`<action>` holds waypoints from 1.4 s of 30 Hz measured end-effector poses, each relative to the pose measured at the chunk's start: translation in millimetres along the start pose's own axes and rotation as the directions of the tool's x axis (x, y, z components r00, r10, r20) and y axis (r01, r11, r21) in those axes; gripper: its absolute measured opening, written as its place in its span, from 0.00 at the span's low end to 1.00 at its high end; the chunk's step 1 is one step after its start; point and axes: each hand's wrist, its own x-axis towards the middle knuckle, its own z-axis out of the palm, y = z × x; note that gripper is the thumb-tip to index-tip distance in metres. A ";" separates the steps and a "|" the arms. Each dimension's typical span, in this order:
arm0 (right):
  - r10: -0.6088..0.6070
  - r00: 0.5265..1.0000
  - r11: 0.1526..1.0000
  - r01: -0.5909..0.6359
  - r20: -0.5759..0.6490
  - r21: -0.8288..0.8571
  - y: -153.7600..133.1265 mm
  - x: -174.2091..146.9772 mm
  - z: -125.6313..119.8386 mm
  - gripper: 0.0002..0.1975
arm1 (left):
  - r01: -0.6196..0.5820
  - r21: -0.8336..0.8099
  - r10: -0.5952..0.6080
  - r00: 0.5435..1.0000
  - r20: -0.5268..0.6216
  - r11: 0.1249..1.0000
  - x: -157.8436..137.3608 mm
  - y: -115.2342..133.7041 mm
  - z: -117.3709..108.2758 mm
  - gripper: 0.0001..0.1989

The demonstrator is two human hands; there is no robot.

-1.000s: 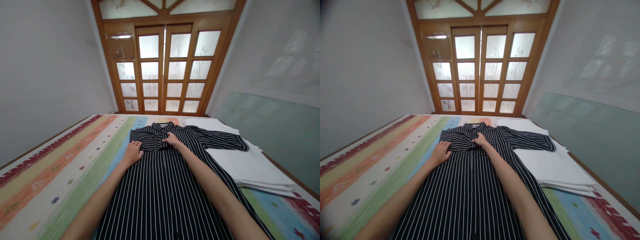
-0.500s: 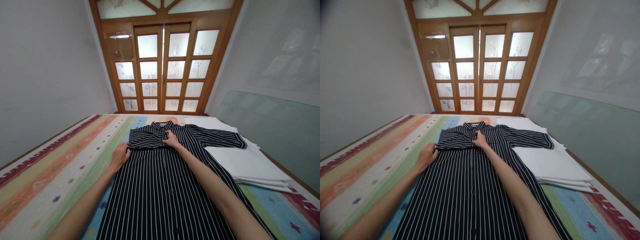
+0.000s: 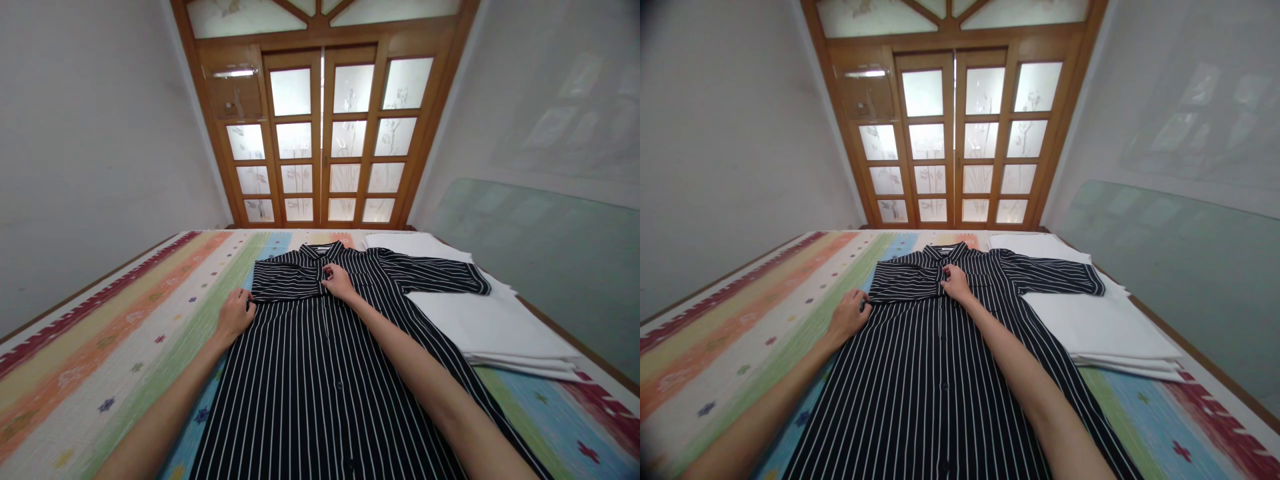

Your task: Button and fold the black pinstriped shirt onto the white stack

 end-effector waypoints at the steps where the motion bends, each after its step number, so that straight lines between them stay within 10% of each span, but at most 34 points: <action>1: -0.015 1.000 1.000 0.015 -0.005 -0.021 -0.2 -0.7 -0.1 0.18 | 0.002 -0.001 -0.002 1.000 -0.001 1.000 -0.4 0.3 -0.3 0.06; 8: -0.181 0.979 0.938 0.201 0.096 -0.283 -6.7 -8.5 4.7 0.22 | -0.039 0.049 0.041 0.999 -0.027 0.998 -3.7 2.1 -6.9 0.08; 13: -0.089 0.929 0.906 0.225 0.359 -0.358 -9.5 -13.1 16.7 0.32 | -0.146 0.094 0.149 0.988 -0.024 0.985 -4.9 0.6 -9.2 0.15; 19: -0.034 0.937 0.866 0.201 0.347 -0.457 -11.6 -15.6 21.1 0.37 | -0.053 0.140 0.055 0.998 -0.006 0.989 4.2 0.0 -8.6 0.12; 30: 0.036 0.905 0.884 0.169 0.423 -0.436 -18.3 -12.6 11.4 0.41 | 0.016 -0.085 0.000 0.982 0.188 0.996 64.4 64.1 32.7 0.27; 35: 0.017 0.868 0.916 0.186 0.496 -0.356 -14.5 -5.6 -21.8 0.35 | 0.058 0.032 -0.066 0.901 0.430 0.998 69.4 69.9 50.4 0.36; 39: -0.012 0.955 0.885 0.149 0.298 -0.442 5.2 -4.6 -80.3 0.27 | 0.041 0.047 -0.057 0.905 0.421 0.998 66.0 67.7 51.1 0.37; 42: 0.177 0.981 0.800 -0.096 0.080 -0.593 28.0 -9.9 -134.7 0.26 | 0.041 0.046 -0.057 0.905 0.423 0.998 65.9 67.9 50.4 0.37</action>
